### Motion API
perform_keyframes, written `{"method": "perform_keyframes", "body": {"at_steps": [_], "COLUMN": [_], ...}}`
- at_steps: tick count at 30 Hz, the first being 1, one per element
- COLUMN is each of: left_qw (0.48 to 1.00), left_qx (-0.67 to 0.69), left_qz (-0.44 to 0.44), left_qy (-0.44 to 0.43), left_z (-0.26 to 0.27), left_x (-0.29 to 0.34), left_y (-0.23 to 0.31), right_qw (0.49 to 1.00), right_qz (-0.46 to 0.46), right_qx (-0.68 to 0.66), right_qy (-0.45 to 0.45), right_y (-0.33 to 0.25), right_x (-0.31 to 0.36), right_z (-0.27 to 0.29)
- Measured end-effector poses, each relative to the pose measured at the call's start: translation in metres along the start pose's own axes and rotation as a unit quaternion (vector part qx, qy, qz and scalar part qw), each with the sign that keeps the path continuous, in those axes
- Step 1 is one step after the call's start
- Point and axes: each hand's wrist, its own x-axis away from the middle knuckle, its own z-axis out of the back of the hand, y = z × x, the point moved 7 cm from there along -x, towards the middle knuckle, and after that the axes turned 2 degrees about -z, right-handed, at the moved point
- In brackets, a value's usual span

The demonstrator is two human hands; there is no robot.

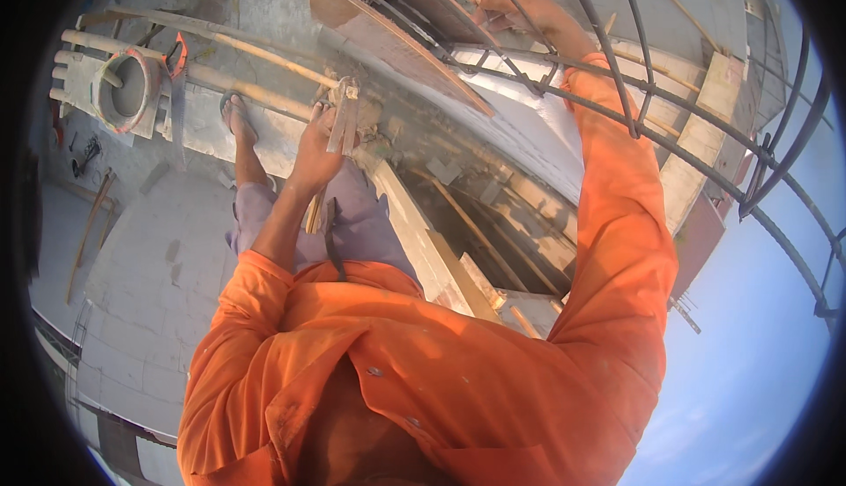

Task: The person builds a wall using a hammer, white blocks, and wooden boards, hammering wooden pieces into place and positioning a block on a horizontal support.

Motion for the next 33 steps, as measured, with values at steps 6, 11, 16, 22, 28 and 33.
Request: {"method": "perform_keyframes", "body": {"at_steps": [6,11,16,22,28,33], "left_qw": [0.997,0.997,0.992,0.990,0.986,0.994], "left_qx": [-0.029,-0.069,-0.087,0.122,0.097,0.057], "left_qz": [0.053,-0.031,-0.026,-0.048,0.101,0.046], "left_qy": [-0.045,-0.035,-0.085,-0.045,0.089,0.083], "left_z": [0.002,0.005,0.004,0.022,0.026,0.027], "left_x": [0.003,0.004,0.004,0.007,0.031,0.017], "left_y": [-0.019,-0.014,0.006,0.055,-0.030,-0.019], "right_qw": [0.984,0.970,0.972,0.969,0.951,0.960], "right_qz": [0.002,0.041,0.046,-0.027,-0.043,-0.069], "right_qx": [0.112,0.146,0.099,0.145,0.188,0.119], "right_qy": [-0.137,-0.188,-0.210,-0.198,-0.243,-0.244], "right_y": [0.010,0.011,0.017,0.019,0.014,0.022], "right_x": [-0.001,0.002,0.003,0.006,0.011,0.008], "right_z": [-0.023,-0.026,-0.029,-0.027,-0.036,-0.035]}}
